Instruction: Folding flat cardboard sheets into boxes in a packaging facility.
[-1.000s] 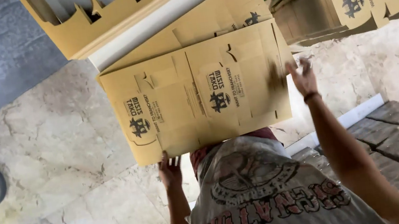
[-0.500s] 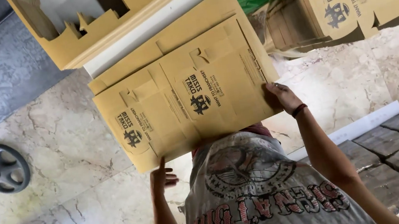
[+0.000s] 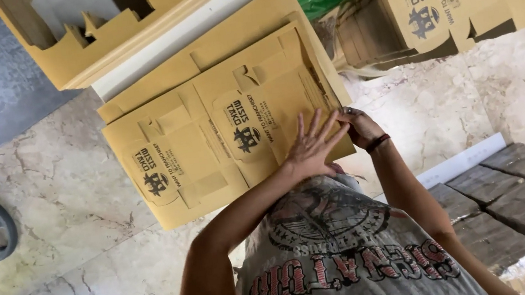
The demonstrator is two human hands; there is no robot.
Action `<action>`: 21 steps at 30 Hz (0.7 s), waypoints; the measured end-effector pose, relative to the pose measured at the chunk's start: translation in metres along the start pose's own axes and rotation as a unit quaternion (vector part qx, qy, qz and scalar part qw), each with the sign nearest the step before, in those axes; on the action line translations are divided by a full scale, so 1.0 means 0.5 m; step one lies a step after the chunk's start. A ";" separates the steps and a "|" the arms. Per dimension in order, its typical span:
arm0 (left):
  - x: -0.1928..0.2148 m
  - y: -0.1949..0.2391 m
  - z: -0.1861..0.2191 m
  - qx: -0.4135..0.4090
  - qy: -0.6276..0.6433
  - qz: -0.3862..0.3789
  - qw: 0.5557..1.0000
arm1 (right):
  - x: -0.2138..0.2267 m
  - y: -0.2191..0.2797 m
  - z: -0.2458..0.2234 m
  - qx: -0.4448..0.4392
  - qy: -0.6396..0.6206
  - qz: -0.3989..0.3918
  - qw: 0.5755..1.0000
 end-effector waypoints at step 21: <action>-0.047 0.113 -0.021 -0.060 0.010 0.246 0.967 | -0.024 -0.111 -0.003 -0.131 -0.035 -0.034 0.990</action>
Point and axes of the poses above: each hand's wrist, its own y-axis away from the middle knuckle, its own x-axis out of the back of the hand, z = x × y, the point moved 1 cm from there along -y, towards the middle knuckle, and after that the axes turned 1 degree about -x, right-handed, at the moved point
